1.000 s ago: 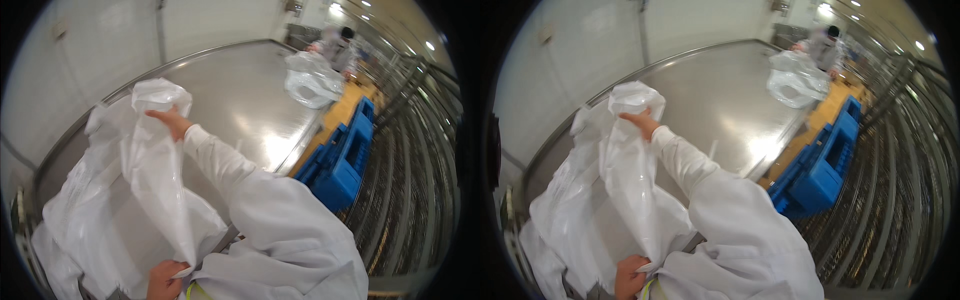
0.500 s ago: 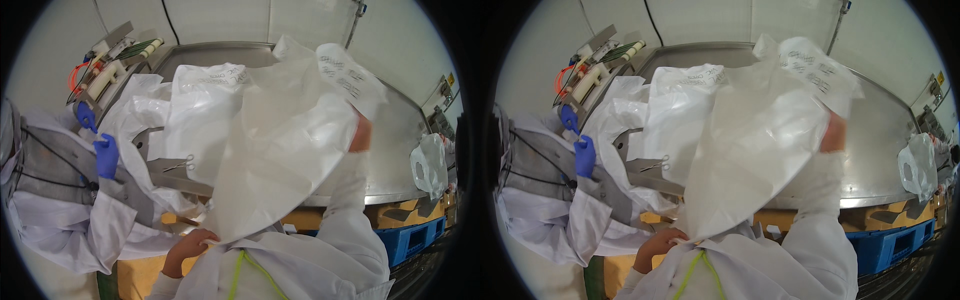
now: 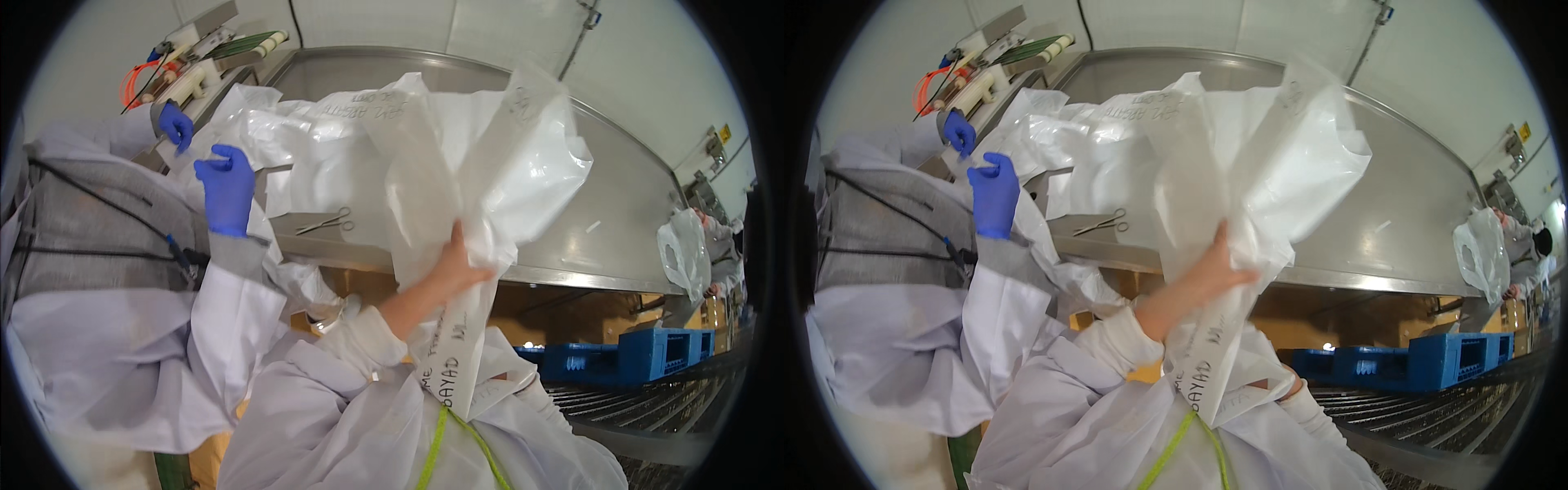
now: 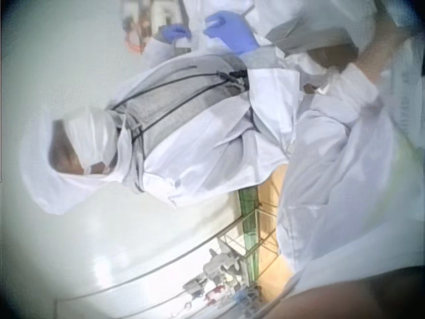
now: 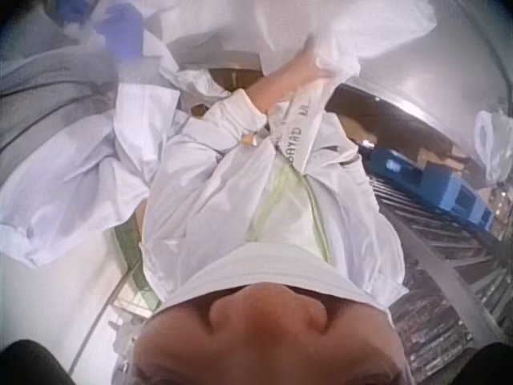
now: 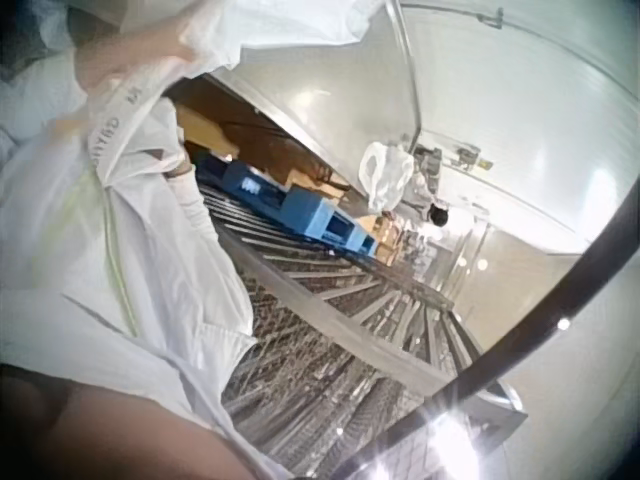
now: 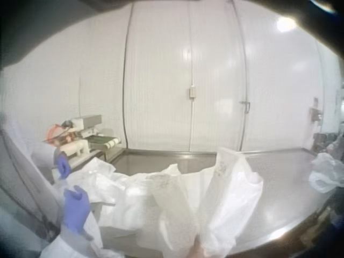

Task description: The person cuts a large white plastic sheet on a stainless steel table using scissors, then smooths and folds the sheet. Another person in a lab coat assists by handing over tools and handling other sheets nearby.

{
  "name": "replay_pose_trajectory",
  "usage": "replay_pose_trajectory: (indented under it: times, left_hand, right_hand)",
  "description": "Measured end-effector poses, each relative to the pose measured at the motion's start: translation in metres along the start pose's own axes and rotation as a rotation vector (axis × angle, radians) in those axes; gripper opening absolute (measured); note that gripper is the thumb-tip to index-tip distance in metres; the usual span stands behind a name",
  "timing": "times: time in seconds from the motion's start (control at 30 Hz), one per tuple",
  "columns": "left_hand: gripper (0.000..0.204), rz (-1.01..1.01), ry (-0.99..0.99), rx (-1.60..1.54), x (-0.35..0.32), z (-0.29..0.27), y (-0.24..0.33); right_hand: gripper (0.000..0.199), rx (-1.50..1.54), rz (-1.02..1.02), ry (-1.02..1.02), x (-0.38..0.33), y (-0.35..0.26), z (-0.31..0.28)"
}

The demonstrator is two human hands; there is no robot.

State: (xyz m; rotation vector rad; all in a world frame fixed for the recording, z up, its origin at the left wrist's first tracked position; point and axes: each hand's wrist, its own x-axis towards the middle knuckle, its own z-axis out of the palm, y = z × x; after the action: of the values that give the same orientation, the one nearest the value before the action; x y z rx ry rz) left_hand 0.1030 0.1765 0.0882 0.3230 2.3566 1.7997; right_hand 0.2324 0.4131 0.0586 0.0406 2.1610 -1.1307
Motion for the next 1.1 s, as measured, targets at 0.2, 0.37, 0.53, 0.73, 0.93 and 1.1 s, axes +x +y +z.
replay_pose_trajectory:
  times: [0.2, 0.37, 0.53, 0.73, 0.93, 1.1]
  left_hand:
    - [0.061, 0.105, -0.298, -0.263, -0.032, 0.031, 0.004]
    - [0.038, 0.410, -0.702, -0.137, -0.038, 0.055, 0.009]
    - [0.038, 0.406, -0.752, 0.242, -0.013, 0.010, 0.032]
    - [0.057, 0.606, 0.286, 0.351, 0.028, -0.091, 0.030]
    - [0.082, 0.675, 0.273, 0.597, 0.064, -0.078, 0.080]
    - [0.054, 0.972, -0.107, 0.685, 0.041, -0.027, 0.102]
  right_hand:
    - [0.041, -0.370, -0.041, 0.113, -0.028, -0.038, -0.080]
    - [0.073, 0.640, -0.385, 0.276, -0.011, -0.078, -0.063]
    - [0.048, 0.553, -0.052, 0.619, 0.041, -0.085, -0.062]
    - [0.041, 0.368, -0.452, 1.576, -0.060, -0.062, -0.186]
    - [0.035, 0.209, 0.031, 1.501, -0.154, 0.053, -0.102]
    - [0.034, -0.088, 0.490, 0.988, -0.155, 0.061, 0.061]
